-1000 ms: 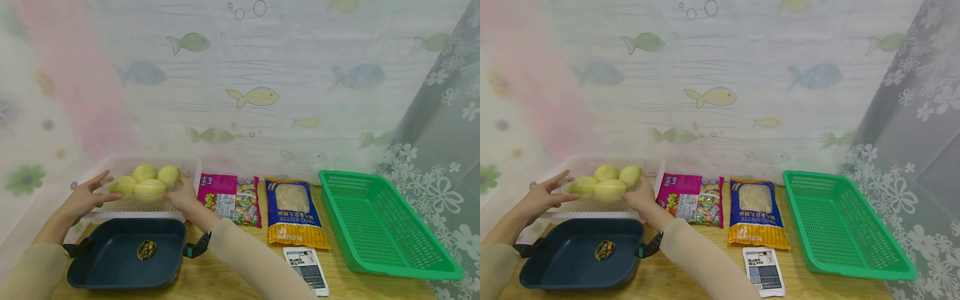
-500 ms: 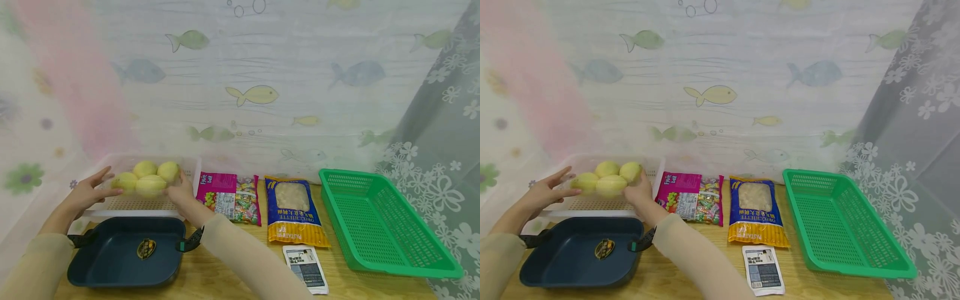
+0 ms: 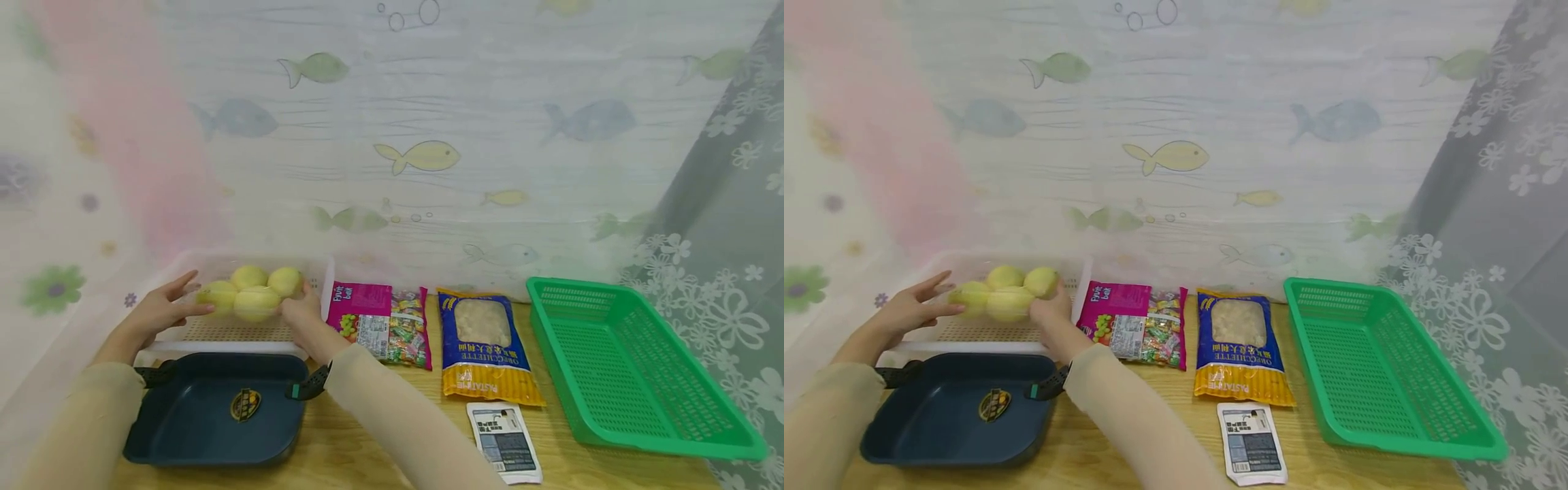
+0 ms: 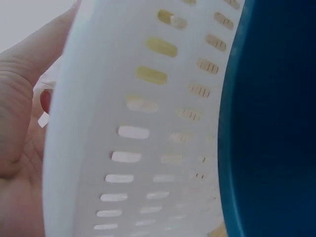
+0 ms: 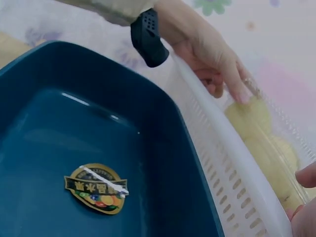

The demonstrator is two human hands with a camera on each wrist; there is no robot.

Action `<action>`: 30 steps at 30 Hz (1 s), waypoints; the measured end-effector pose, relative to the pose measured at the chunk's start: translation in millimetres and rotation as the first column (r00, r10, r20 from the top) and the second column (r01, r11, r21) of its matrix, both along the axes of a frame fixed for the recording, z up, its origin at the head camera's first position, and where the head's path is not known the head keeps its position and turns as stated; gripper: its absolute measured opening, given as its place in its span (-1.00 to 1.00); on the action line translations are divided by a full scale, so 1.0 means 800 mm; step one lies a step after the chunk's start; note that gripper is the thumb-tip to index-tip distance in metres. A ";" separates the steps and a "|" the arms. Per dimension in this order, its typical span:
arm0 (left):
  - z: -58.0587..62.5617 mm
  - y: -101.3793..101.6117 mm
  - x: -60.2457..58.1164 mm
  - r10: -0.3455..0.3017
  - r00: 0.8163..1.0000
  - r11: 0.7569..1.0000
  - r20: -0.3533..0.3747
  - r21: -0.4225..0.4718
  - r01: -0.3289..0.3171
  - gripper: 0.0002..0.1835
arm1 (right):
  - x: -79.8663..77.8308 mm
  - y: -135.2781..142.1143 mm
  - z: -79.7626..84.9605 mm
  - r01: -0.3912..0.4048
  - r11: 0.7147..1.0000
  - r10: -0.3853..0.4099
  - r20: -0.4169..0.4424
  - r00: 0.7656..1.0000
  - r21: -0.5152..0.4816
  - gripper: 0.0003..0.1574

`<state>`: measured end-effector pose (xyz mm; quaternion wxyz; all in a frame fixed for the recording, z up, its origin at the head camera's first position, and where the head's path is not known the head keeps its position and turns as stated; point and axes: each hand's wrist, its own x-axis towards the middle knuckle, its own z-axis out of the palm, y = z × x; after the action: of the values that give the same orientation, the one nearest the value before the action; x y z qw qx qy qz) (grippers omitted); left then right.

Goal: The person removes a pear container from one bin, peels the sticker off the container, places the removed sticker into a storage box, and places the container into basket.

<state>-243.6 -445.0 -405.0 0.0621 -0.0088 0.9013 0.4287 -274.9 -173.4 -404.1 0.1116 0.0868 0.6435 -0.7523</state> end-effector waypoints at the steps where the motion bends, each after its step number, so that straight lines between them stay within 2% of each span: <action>1: 0.000 0.001 0.000 -0.001 1.000 1.000 0.004 -0.004 0.001 0.16 | -0.001 0.000 0.000 0.002 1.000 -0.002 0.003 1.000 0.001 0.19; 15: 0.001 -0.002 -0.002 -0.005 0.998 1.000 0.068 -0.024 0.007 0.19 | -0.002 -0.004 -0.003 -0.015 0.999 0.013 0.050 0.999 0.048 0.14; 24: -0.002 0.001 -0.004 -0.041 0.994 0.999 0.099 0.038 0.038 0.22 | -0.005 -0.007 -0.008 -0.013 0.997 0.010 0.029 1.000 0.082 0.11; 30: -0.002 0.000 -0.005 -0.047 0.995 0.999 0.083 -0.006 0.048 0.25 | -0.002 -0.008 -0.008 -0.003 0.998 0.001 0.025 1.000 0.071 0.08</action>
<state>-247.6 -444.7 -406.4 0.1094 -0.0051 0.8996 0.4227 -276.8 -179.7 -410.2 0.1172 0.0996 0.6683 -0.7278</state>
